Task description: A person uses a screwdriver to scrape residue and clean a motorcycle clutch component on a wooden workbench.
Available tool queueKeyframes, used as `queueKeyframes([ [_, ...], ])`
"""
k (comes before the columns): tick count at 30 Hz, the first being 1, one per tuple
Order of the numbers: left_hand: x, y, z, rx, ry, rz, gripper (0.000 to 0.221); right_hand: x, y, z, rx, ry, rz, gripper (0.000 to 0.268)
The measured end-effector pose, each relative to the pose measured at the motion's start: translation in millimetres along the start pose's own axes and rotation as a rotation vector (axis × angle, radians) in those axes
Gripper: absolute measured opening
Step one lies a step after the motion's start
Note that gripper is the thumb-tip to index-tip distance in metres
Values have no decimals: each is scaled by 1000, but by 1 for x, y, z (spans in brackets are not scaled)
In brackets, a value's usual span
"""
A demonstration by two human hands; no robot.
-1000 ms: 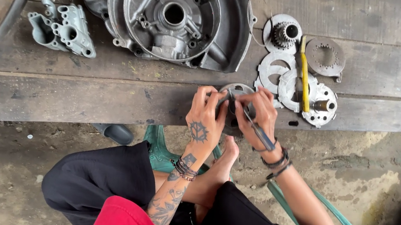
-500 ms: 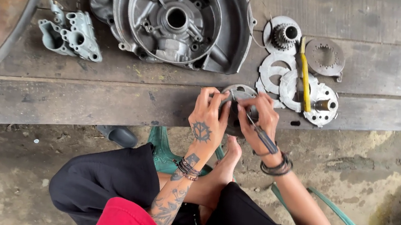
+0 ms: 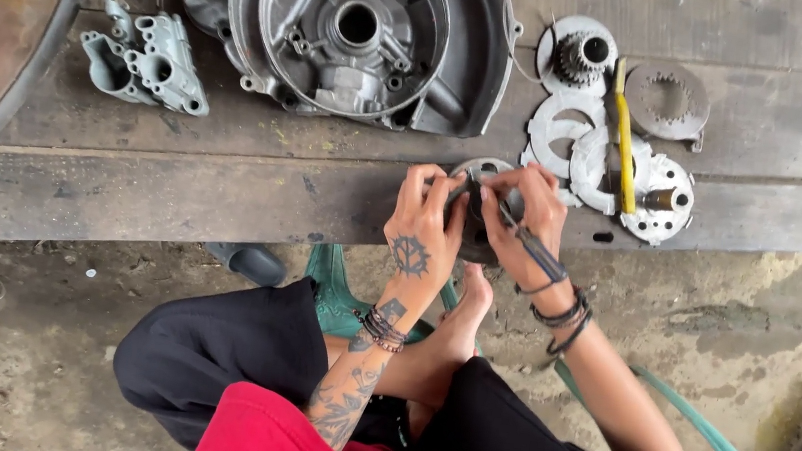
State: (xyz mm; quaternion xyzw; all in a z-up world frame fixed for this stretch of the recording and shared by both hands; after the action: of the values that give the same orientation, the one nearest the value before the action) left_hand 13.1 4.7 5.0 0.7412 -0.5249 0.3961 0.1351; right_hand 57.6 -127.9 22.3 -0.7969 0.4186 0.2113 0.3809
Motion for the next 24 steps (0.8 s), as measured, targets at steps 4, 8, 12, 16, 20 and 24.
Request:
queueKeyframes([
  [4, 4, -3, -5, 4, 0, 17, 5, -8, 3, -2, 8, 4, -2, 12],
  [8, 3, -1, -3, 4, -6, 3, 8, -1, 7, 0, 17, 12, 15, 11],
  [12, 3, 0, -2, 5, -35, 20, 9, 0, 1, 2, 22, 6, 6, 12],
  [16, 6, -2, -4, -6, -11, -3, 9, -8, 9, -2, 40, -4, 29, 13],
  [20, 2, 3, 1, -18, -23, -15, 10, 0, 2, 2, 26, 3, 10, 12],
  [24, 5, 2, -3, -17, -15, -22, 10, -10, 11, -5, 46, -25, 29, 11],
])
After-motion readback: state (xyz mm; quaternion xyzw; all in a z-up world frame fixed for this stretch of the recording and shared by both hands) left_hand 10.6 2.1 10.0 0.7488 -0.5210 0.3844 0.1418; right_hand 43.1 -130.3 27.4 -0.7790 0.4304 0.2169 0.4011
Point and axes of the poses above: each hand's wrist, its own y-axis away from the middle knuckle, its own z-axis out of the palm, x = y × z, the point moved 1 cm from there along -y, towards the middle knuckle, and after that the axes turned 7 degrees about -z, right-handed, at the moved point
